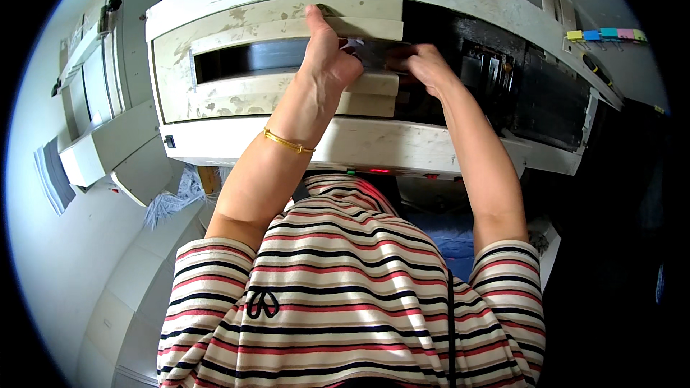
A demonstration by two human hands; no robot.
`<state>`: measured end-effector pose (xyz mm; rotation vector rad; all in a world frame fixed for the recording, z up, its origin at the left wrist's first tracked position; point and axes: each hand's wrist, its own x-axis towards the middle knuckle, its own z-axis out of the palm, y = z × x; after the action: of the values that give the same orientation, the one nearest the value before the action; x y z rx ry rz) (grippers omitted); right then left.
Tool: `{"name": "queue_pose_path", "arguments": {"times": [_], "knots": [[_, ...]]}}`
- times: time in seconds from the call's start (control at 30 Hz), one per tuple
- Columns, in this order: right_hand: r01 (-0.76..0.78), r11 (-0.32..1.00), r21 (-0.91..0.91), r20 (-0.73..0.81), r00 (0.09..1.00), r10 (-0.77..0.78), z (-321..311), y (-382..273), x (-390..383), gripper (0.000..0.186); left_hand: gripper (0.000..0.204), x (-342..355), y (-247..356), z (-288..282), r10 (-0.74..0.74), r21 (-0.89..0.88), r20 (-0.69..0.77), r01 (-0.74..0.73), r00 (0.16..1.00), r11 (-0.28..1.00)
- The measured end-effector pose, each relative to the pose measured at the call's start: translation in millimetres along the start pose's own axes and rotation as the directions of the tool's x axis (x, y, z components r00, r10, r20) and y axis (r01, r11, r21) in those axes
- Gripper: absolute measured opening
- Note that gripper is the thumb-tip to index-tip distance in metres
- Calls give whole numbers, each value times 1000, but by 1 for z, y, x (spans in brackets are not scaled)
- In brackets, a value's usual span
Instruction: The person opens the top cover of a paper processing machine and adjusts internal components by hand. They then retrieve a stack of documents from a nearby surface, align the stack, and place it into the machine's input slot.
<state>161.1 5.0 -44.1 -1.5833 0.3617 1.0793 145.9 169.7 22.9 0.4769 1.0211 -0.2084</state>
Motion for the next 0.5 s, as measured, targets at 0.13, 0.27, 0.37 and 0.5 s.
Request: {"name": "queue_pose_path", "arguments": {"times": [0.13, 0.27, 0.37, 0.5], "knots": [[122, 977, -172, -59, 989, -134, 2, 10, 1, 21, 74, -6, -1, 4, 19, -6, 57, -19, 998, 1000], [117, 986, -117, -119, 984, -131, 2, 6, -11, 20, 73, -2, 0, 1, 17, -12, 73, -16, 997, 1000], [-5, 998, 55, -146, 989, 13, 0, 2, -17, 20, 74, -5, 1, 1, 12, -7, 60, -12, 998, 1000], [-122, 986, 114, -108, 985, 134, -9, 12, -8, 19, 73, 11, -2, -10, 25, -34, 187, -19, 982, 999]]}}
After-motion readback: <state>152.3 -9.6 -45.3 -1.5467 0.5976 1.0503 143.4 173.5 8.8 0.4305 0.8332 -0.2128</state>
